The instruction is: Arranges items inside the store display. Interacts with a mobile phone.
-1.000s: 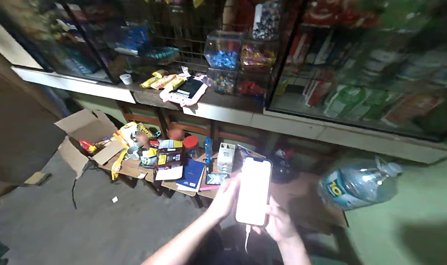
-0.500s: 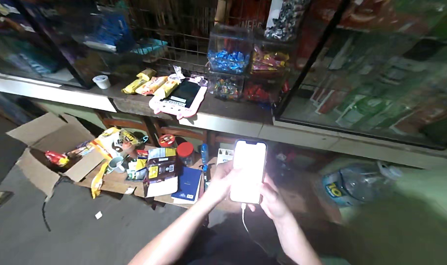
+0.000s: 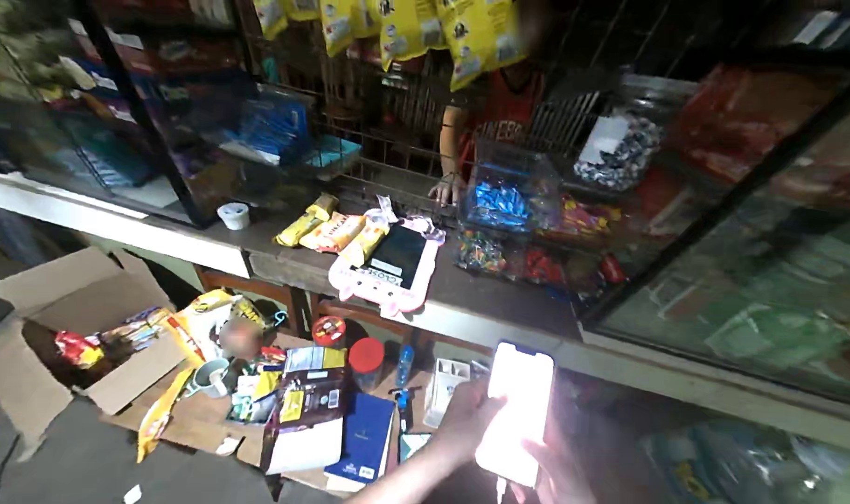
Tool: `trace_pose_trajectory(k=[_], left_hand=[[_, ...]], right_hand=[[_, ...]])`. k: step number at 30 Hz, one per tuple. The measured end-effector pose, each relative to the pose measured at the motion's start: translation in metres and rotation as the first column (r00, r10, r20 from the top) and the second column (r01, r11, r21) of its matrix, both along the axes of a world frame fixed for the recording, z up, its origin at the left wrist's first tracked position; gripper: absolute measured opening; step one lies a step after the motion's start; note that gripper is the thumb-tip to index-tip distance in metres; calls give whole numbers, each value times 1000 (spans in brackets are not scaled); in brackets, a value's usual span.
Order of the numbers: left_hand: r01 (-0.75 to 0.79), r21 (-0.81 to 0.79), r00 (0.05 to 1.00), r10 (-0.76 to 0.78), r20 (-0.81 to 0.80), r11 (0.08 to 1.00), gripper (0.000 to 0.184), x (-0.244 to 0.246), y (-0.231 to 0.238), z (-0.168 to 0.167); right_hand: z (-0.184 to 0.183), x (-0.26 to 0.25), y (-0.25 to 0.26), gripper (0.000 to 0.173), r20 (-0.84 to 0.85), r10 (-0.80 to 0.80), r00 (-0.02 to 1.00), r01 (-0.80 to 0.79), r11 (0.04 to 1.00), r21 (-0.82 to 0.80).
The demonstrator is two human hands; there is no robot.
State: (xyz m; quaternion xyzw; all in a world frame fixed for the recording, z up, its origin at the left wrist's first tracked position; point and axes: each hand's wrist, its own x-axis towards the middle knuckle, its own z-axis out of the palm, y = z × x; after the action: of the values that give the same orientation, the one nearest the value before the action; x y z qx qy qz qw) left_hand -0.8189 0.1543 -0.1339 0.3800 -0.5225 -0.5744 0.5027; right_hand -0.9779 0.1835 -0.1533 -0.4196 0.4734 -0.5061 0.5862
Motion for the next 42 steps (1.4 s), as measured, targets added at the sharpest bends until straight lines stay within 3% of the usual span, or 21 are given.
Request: trace_pose_trajectory(k=[3, 6, 9, 12, 16, 19, 23, 30, 38, 42], left_hand=[[92, -66, 995, -94, -26, 994, 23, 9, -7, -7], [262, -114, 965, -263, 3, 958, 33, 23, -15, -14], [423, -107, 906, -422, 30, 900, 50, 35, -23, -16], [491, -58, 871, -491, 10, 869, 52, 38, -28, -18], [509, -79, 851, -515, -101, 857, 53, 39, -34, -23], [480, -82, 864, -487, -129, 874, 51, 37, -33, -26], [462, -120, 874, -474, -108, 879, 52, 36, -32, -30], [441, -87, 897, -443, 1, 893, 55, 30, -24, -27], [461, -54, 887, -458, 60, 886, 56, 21, -20, -24], [492, -111, 871, -488, 61, 863, 55, 16, -19, -32]], right_hand=[[-7, 0, -5, 50, 33, 8, 999, -7, 1000, -28], [-13, -3, -8, 34, 181, 34, 983, -24, 998, -55], [-18, -8, -13, 44, 313, 62, 948, -51, 998, -42], [-21, -10, -18, 64, 262, 55, 963, -32, 995, -90], [10, 12, -17, 58, -2, -122, 993, 122, 992, -33], [20, 19, -17, 60, -181, -135, 974, 134, 991, -17], [39, 27, -16, 47, -326, -152, 933, 176, 983, 46], [39, 26, -21, 42, -320, -245, 915, 310, 936, 168], [32, 24, -12, 35, -241, -345, 907, 381, 916, 122], [31, 24, -9, 36, -260, -377, 889, 418, 900, 125]])
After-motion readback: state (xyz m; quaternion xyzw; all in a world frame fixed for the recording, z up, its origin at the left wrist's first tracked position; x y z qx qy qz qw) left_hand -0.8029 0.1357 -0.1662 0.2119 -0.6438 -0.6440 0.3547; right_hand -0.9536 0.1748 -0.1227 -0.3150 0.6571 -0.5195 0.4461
